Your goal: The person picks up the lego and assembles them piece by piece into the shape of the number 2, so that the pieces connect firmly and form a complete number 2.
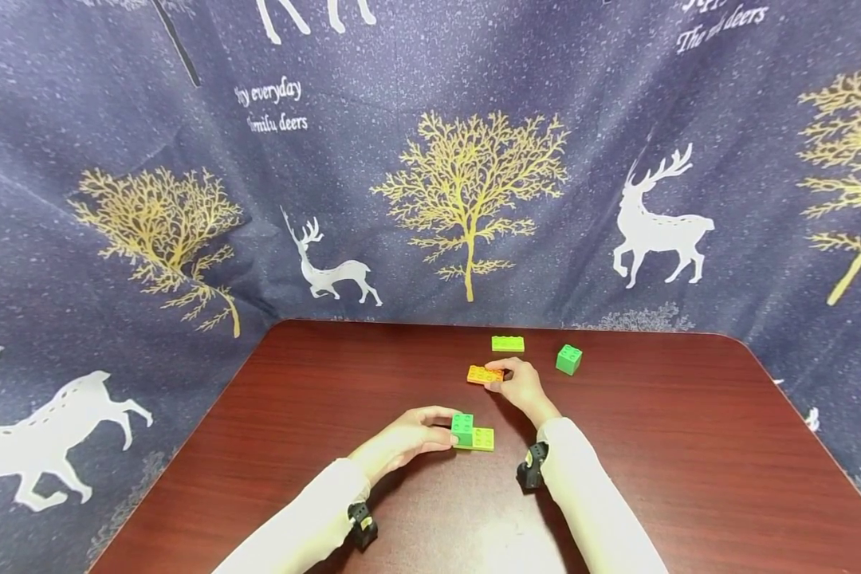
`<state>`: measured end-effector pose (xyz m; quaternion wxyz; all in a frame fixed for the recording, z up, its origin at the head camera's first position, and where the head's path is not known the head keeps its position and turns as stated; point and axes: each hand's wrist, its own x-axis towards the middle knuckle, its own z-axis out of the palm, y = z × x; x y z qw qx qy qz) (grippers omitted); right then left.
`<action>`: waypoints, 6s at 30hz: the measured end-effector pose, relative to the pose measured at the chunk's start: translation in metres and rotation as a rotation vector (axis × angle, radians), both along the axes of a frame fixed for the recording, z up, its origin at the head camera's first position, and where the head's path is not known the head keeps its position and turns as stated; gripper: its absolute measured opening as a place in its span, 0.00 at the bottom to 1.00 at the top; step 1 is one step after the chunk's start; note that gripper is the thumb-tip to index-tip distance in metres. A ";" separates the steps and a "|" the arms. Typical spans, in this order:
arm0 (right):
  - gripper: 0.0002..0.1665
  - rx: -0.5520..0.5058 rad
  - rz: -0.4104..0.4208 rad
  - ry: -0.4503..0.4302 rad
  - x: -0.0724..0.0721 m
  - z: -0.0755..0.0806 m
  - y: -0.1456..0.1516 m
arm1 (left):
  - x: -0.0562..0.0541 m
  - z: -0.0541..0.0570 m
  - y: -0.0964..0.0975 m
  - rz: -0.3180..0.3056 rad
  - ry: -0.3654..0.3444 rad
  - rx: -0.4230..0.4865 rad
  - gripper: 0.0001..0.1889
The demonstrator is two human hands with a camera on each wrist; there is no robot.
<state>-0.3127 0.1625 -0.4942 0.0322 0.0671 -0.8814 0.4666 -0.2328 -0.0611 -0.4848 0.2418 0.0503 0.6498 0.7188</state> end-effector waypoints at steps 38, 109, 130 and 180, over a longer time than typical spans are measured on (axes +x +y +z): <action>0.21 -0.043 0.121 0.132 0.025 0.014 0.019 | 0.000 0.000 -0.001 0.010 -0.006 -0.003 0.25; 0.17 -0.157 0.530 0.248 0.075 0.024 0.001 | -0.002 -0.002 0.000 0.011 -0.038 -0.004 0.24; 0.16 -0.101 0.657 0.431 0.075 0.023 -0.002 | -0.004 -0.004 0.000 0.018 -0.028 0.002 0.24; 0.18 0.083 0.635 0.465 0.075 0.030 -0.002 | -0.004 -0.004 -0.001 0.005 -0.021 0.006 0.23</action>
